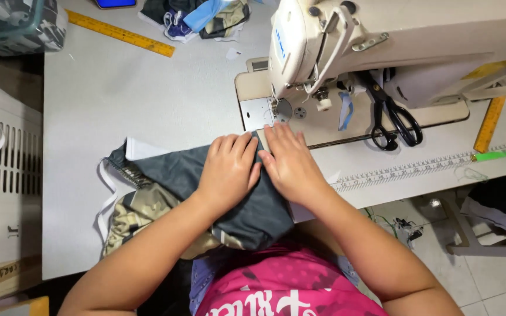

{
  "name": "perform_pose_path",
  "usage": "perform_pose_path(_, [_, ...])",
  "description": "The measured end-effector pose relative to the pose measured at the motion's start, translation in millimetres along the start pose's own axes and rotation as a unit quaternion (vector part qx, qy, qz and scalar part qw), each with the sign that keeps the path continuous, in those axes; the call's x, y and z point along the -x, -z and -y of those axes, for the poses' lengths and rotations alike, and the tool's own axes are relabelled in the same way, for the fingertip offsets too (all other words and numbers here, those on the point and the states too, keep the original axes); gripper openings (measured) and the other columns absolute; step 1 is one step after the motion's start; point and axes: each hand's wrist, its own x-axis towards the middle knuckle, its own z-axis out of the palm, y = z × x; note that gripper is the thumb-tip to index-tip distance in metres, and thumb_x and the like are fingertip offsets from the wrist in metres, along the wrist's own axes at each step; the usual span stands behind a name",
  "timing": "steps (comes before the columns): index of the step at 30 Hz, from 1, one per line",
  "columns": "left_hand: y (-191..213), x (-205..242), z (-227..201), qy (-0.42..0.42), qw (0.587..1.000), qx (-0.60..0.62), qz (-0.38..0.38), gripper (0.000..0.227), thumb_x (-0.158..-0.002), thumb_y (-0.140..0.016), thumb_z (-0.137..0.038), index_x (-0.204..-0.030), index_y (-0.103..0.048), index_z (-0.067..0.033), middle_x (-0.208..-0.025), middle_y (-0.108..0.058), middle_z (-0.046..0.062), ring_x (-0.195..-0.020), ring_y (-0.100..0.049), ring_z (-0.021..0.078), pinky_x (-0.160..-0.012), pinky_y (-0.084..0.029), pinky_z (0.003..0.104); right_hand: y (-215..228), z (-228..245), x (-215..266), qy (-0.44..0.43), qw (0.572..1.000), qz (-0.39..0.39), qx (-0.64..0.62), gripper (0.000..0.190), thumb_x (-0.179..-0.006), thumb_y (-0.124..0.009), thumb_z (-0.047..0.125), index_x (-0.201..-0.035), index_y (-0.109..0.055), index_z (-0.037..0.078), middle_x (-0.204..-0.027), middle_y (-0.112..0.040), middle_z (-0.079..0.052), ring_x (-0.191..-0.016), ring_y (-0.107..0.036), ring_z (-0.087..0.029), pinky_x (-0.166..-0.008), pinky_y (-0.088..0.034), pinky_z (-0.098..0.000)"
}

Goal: Trimming excess fabric with scissors and folding the edges of a garment piece at a sewing workstation.

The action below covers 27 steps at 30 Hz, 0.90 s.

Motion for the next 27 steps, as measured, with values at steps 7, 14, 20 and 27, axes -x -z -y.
perform_pose_path(7, [-13, 22, 5, 0.025, 0.999, 0.02, -0.003, 0.038, -0.079, -0.062, -0.029, -0.103, -0.066, -0.0002, -0.102, -0.064, 0.014, -0.109, -0.051, 0.0302, -0.098, -0.033, 0.047, 2, 43, -42, 0.076, 0.97, 0.075, -0.22, 0.06, -0.1, -0.029, 0.041, -0.144, -0.029, 0.002, -0.138, -0.042, -0.03, -0.129, -0.036, -0.051, -0.103, -0.016, -0.0707])
perform_pose_path(14, [11, 9, -6, 0.004, 1.0, 0.018, 0.013, 0.038, -0.08, -0.059, -0.029, -0.104, -0.065, -0.0008, -0.114, -0.059, 0.017, -0.111, -0.049, 0.035, -0.093, -0.038, 0.049, 20, 33, -1, 0.184, 0.941, -0.063, -0.276, 0.039, -0.097, -0.042, 0.029, -0.127, -0.055, 0.008, -0.137, -0.05, -0.017, -0.128, -0.044, -0.042, -0.106, -0.033, -0.0549])
perform_pose_path(20, [-9, -15, -14, -0.016, 0.999, 0.045, 0.024, 0.047, -0.087, -0.054, -0.03, -0.124, -0.055, -0.0001, -0.124, -0.053, 0.018, -0.115, -0.048, 0.0359, -0.094, -0.037, 0.048, 23, -31, 44, 0.034, 0.965, -0.183, -0.186, 0.026, -0.091, -0.054, 0.008, -0.113, -0.067, 0.007, -0.115, -0.064, -0.011, -0.108, -0.059, -0.032, -0.094, -0.045, -0.0442])
perform_pose_path(27, [-26, -41, -2, 0.005, 0.998, 0.056, 0.026, 0.043, -0.087, -0.054, -0.031, -0.12, -0.059, -0.0043, -0.119, -0.057, 0.012, -0.113, -0.048, 0.0314, -0.093, -0.037, 0.044, 25, -33, 56, -0.021, 0.982, -0.179, -0.054, 0.016, -0.088, -0.064, 0.02, -0.1, -0.071, 0.014, -0.083, -0.065, -0.001, -0.076, -0.063, -0.023, -0.07, -0.051, -0.0348])
